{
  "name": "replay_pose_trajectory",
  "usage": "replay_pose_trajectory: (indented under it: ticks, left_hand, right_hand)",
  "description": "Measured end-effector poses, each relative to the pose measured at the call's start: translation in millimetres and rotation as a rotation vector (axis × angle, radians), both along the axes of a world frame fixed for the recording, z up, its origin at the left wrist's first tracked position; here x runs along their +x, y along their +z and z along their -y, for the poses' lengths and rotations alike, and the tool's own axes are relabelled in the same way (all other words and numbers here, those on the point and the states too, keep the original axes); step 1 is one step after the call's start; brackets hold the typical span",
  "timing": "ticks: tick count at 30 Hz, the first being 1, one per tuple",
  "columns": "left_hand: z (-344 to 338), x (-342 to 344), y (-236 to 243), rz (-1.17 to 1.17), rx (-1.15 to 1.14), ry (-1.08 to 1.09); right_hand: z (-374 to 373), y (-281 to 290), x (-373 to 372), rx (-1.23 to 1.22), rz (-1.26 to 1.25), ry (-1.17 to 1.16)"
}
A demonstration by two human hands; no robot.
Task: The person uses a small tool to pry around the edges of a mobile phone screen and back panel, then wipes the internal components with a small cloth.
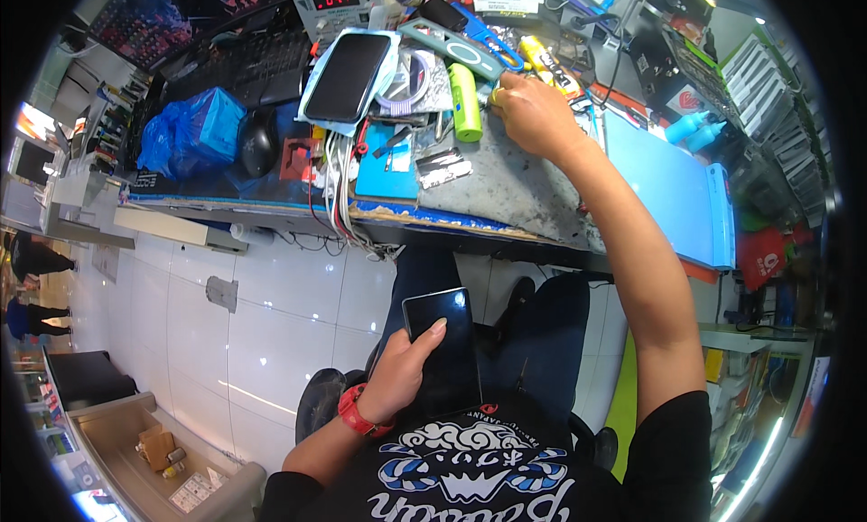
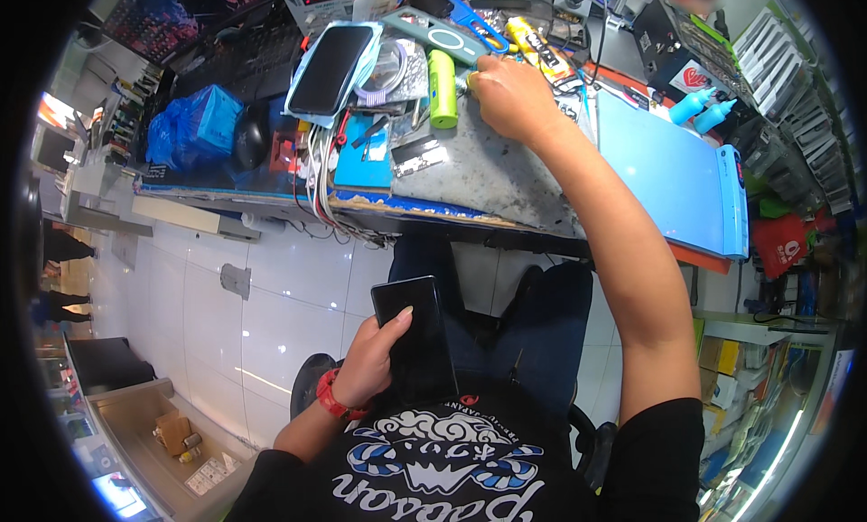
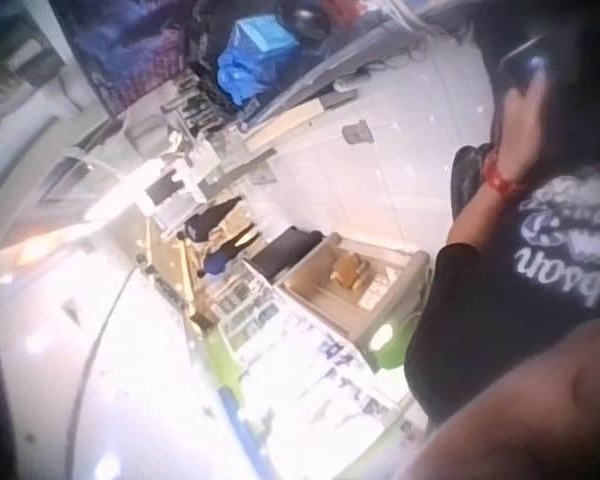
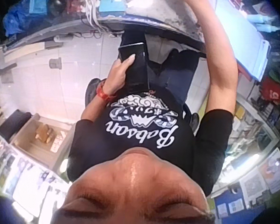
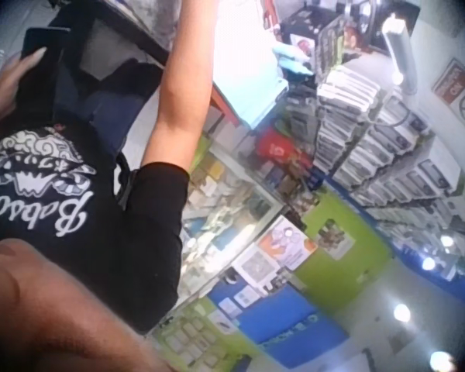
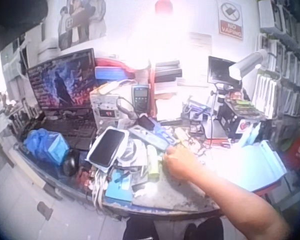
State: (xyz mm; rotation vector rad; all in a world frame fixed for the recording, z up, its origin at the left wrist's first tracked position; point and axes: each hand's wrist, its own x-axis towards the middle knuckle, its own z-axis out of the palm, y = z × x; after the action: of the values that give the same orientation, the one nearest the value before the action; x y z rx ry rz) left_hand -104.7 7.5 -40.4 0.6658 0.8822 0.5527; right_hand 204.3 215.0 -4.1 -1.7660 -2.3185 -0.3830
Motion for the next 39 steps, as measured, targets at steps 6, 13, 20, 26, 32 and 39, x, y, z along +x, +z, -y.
replay_pose_trajectory:
  ticks: [6,13,20,26,32,39]
  left_hand:
    - [1.1,-2.5,-1.5,-0.033,0.021,-0.060]
    - [4.3,3.3,5.6,-0.127,0.123,-0.056]
    - [-0.2,-0.7,-1.0,-0.105,0.054,-0.122]
    - [1.9,5.6,4.6,-0.115,0.050,-0.120]
    - [0.1,11.2,22.5,-0.194,0.212,-0.236]
    - [5.9,17.3,24.2,-0.203,0.242,-0.400]
  right_hand:
    - [2.9,-5.5,-8.3,0.160,0.195,0.104]
    - [12.8,-3.8,-15.4,0.235,0.222,0.069]
    - [22.4,-5.5,-16.5,0.245,0.167,-0.065]
    - [39.0,10.6,-18.0,0.220,-0.112,-0.076]
    - [68.2,27.3,-10.8,0.159,-0.550,-0.179]
    - [193.8,53.7,-7.9,-0.065,-1.226,-0.135]
